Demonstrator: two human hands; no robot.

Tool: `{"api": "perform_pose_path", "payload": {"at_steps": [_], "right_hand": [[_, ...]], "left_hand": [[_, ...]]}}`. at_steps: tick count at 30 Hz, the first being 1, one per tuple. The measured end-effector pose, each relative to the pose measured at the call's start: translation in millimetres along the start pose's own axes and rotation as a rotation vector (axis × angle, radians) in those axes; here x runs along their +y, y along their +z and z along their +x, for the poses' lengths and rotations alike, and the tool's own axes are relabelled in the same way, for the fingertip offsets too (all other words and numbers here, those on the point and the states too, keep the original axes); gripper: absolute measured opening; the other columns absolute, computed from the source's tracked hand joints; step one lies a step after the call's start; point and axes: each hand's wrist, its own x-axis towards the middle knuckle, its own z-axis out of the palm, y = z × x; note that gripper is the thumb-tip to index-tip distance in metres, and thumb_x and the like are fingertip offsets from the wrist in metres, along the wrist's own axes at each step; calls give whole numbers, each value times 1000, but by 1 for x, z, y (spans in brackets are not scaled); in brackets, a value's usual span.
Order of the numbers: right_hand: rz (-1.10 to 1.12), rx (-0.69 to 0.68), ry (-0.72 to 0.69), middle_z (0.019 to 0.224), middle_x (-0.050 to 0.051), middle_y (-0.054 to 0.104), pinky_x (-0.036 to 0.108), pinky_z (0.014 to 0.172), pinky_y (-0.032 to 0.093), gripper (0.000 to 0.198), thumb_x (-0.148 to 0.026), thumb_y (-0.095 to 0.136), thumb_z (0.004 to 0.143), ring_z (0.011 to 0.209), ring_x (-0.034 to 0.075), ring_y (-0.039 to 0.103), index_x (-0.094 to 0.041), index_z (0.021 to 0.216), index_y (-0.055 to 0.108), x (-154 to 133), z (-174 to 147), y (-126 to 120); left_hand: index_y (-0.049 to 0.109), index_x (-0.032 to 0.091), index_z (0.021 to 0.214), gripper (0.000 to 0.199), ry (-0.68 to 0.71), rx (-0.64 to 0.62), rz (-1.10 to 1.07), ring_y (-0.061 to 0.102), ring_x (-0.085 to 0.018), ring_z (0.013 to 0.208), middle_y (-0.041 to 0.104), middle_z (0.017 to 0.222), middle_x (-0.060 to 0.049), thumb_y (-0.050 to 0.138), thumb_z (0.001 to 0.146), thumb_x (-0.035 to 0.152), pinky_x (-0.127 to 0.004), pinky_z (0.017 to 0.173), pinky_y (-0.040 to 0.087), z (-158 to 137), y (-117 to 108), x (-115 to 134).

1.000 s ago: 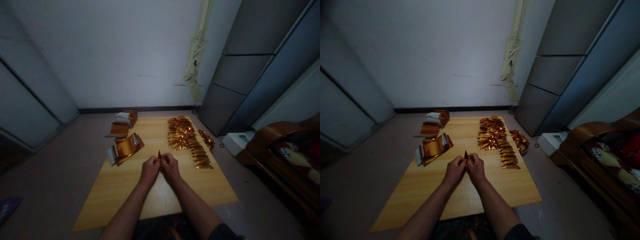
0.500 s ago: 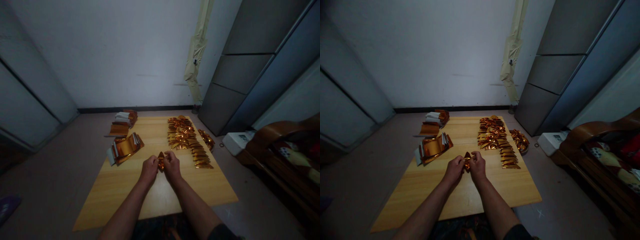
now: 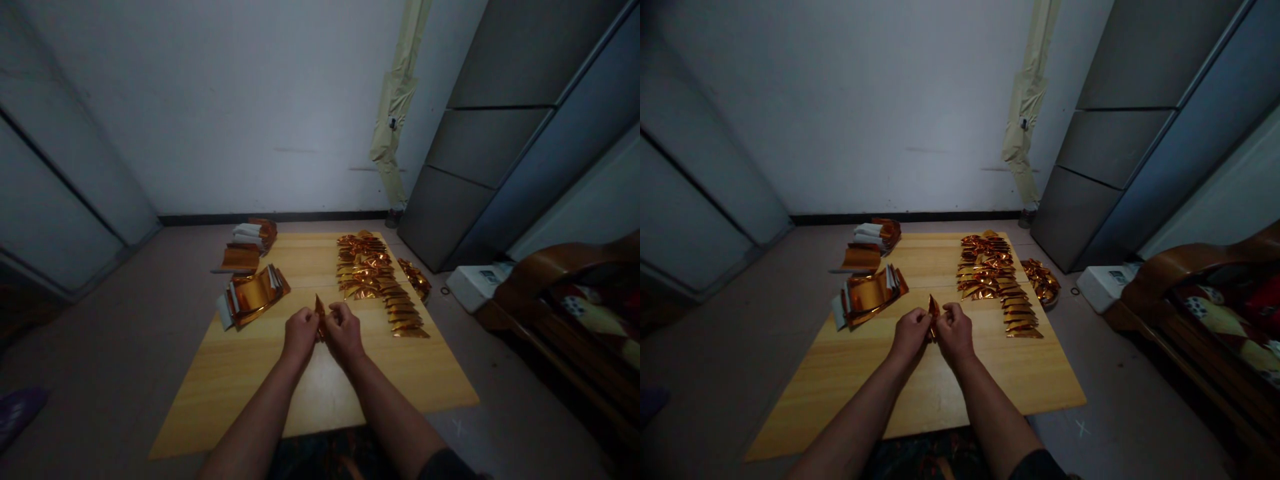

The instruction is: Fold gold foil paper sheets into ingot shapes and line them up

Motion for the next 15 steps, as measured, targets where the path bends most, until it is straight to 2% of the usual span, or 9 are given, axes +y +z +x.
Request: {"api": "perform_pose_path", "payload": {"at_steps": [7,13,15], "right_hand": [[-70,-61,-28,65,-5,60,22,52,41,26,-31,60,67,55,12,51,-20,91,63,-3,-5,0],[-82,-38,-40,62,-4,58,23,55,40,25,-27,51,73,55,13,51,-18,93,63,11,1,2],[-67,-29,-39,60,-4,56,23,55,40,24,-29,49,74,54,13,49,-18,91,63,13,3,1]], "left_hand": [[52,20,55,19,24,82,62,52,-12,54,54,52,3,53,72,28,-22,51,35,6,1,-1],[52,20,64,21,-93,-6,-77,47,-12,38,49,44,5,48,78,36,-22,43,35,-1,-1,5],[52,20,64,22,-92,-22,-70,46,-12,37,47,42,6,47,79,36,-22,42,35,-2,-2,6]]}}
